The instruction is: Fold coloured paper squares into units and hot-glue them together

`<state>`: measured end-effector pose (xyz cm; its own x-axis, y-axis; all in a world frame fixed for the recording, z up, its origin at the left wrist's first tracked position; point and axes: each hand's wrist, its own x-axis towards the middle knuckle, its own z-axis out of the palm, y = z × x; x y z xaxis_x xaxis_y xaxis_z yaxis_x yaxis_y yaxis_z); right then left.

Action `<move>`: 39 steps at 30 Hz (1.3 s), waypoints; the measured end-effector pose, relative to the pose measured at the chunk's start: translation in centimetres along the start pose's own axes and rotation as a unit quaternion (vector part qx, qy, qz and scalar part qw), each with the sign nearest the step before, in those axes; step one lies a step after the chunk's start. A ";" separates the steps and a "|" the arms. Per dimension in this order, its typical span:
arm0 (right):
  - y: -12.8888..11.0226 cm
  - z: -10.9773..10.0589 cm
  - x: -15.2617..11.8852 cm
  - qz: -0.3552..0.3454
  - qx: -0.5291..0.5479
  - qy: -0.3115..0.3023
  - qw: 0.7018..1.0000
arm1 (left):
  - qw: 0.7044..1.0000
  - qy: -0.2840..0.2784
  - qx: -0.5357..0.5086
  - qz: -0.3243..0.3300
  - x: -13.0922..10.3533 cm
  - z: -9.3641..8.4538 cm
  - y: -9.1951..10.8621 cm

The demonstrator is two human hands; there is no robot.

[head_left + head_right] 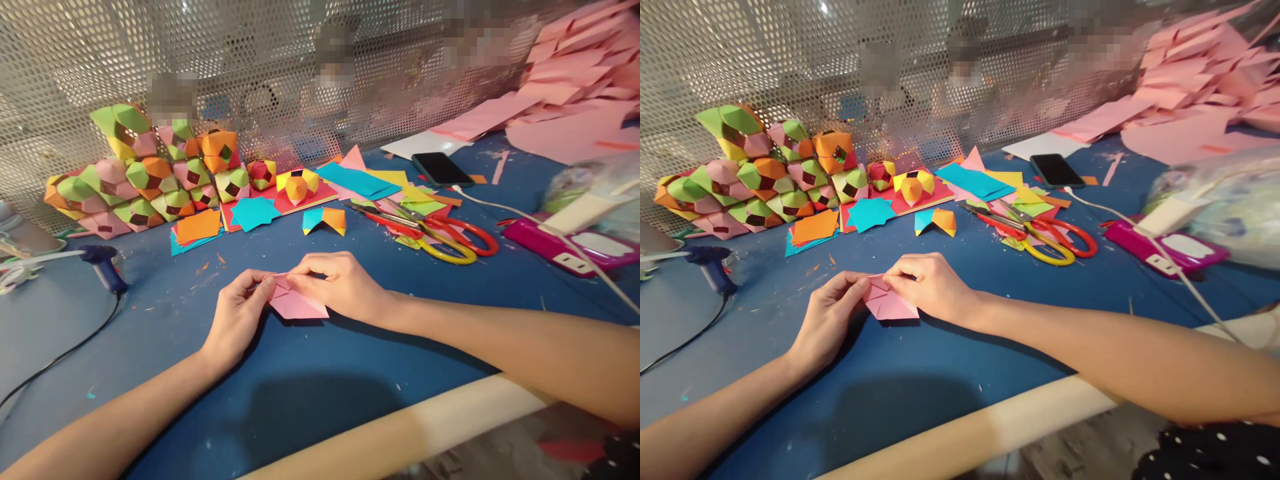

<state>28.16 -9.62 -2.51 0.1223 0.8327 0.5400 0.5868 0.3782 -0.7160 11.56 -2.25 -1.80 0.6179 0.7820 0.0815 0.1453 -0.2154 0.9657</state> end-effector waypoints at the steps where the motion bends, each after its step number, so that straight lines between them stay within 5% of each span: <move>1: 0.1 -0.1 0.1 -0.007 -0.002 -0.001 1.000 | 1.000 -0.002 -0.007 -0.003 0.0 0.0 0.0; 13: 0.5 -0.4 0.5 -0.047 -0.065 -0.006 0.997 | 0.999 0.034 -0.009 -0.001 0.1 0.0 -0.2; 22: 0.6 -0.6 0.4 -0.134 -0.091 -0.031 0.986 | 0.997 -0.014 0.074 0.036 -0.1 0.2 0.1; 26: 0.1 -1.0 0.6 -0.077 -0.054 -0.047 0.994 | 0.999 -0.019 0.043 0.014 0.0 0.2 0.0; 33: -0.3 -1.0 0.9 0.044 -0.035 -0.020 0.998 | 0.995 0.073 -0.065 -0.007 0.6 -0.2 -0.9; 39: 0.1 -0.1 0.7 0.019 -0.042 0.012 0.999 | 0.997 0.012 -0.067 -0.039 0.3 0.4 -0.2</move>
<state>28.40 -9.11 -2.14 0.1643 0.8355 0.5244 0.6467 0.3102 -0.6969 12.03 -2.19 -2.02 0.5905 0.8070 0.0086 0.0863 -0.0737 0.9935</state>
